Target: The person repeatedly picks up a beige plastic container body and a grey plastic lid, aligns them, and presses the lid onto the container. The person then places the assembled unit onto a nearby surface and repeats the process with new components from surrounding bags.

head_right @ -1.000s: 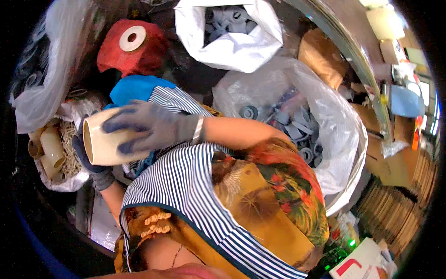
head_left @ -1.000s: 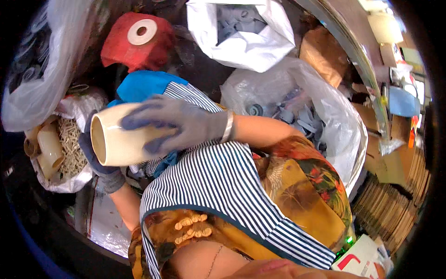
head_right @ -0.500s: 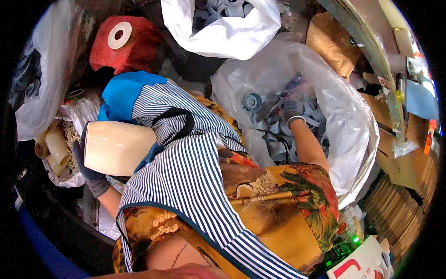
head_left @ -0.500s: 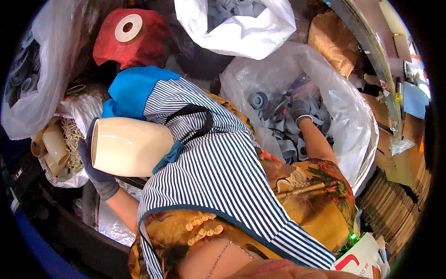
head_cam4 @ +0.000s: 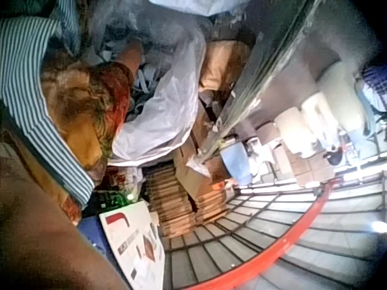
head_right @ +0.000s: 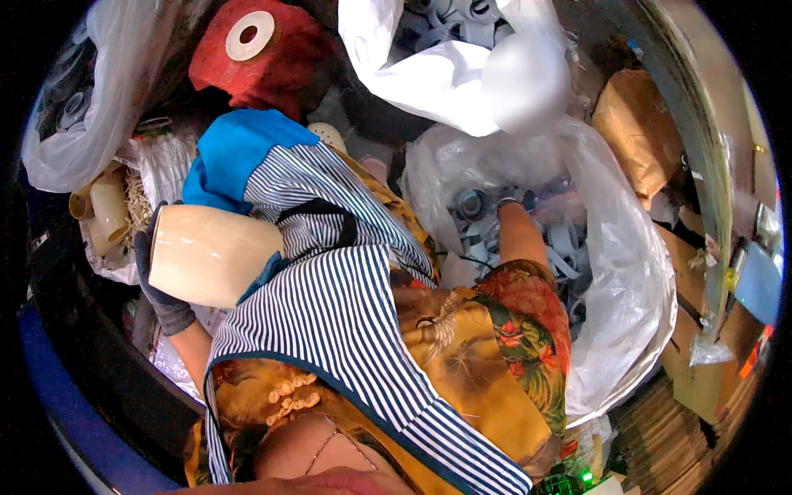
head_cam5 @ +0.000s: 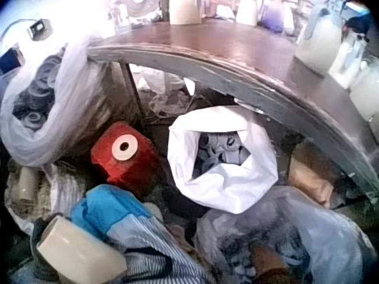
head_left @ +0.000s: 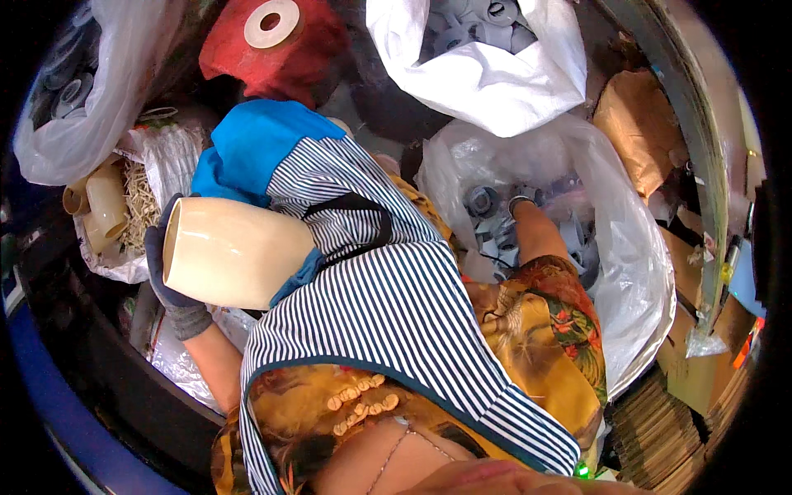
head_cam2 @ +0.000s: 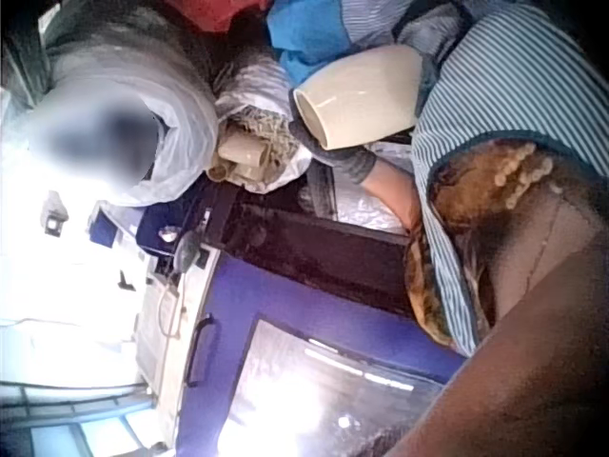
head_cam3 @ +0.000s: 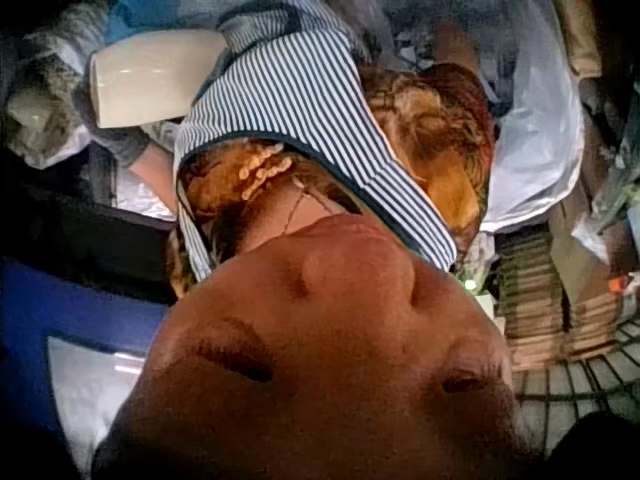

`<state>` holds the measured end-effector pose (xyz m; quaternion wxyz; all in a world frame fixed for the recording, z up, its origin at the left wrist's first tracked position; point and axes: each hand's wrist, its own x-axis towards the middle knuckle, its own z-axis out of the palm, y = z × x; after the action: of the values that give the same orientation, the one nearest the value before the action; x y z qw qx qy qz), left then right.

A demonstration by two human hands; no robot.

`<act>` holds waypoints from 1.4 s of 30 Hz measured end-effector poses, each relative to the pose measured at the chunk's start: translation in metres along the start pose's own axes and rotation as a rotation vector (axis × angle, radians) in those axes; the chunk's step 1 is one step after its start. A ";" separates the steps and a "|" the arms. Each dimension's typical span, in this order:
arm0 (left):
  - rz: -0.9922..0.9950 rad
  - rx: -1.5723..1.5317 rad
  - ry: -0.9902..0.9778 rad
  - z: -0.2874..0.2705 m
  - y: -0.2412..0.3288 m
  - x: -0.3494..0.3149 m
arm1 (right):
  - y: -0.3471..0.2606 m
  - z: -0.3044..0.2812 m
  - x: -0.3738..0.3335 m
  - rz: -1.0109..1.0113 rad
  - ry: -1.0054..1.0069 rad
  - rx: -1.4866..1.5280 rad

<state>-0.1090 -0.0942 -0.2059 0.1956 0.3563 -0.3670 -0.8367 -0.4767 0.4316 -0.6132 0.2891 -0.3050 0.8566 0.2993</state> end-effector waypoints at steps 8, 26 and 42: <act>0.014 -0.032 -0.081 -0.009 0.000 0.001 | 0.022 -0.017 -0.017 -0.630 -0.432 -0.217; 0.204 0.173 -0.075 -0.058 -0.022 0.023 | 0.038 -0.201 -0.124 -0.083 0.411 0.411; 0.341 0.229 -0.071 -0.058 -0.023 0.016 | -0.080 -0.209 -0.057 -0.065 0.162 0.572</act>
<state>-0.0784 -0.1157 -0.2581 0.2794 0.2794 -0.5213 -0.7564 -0.4490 0.2568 -0.4650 0.3034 -0.2614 0.9162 0.0112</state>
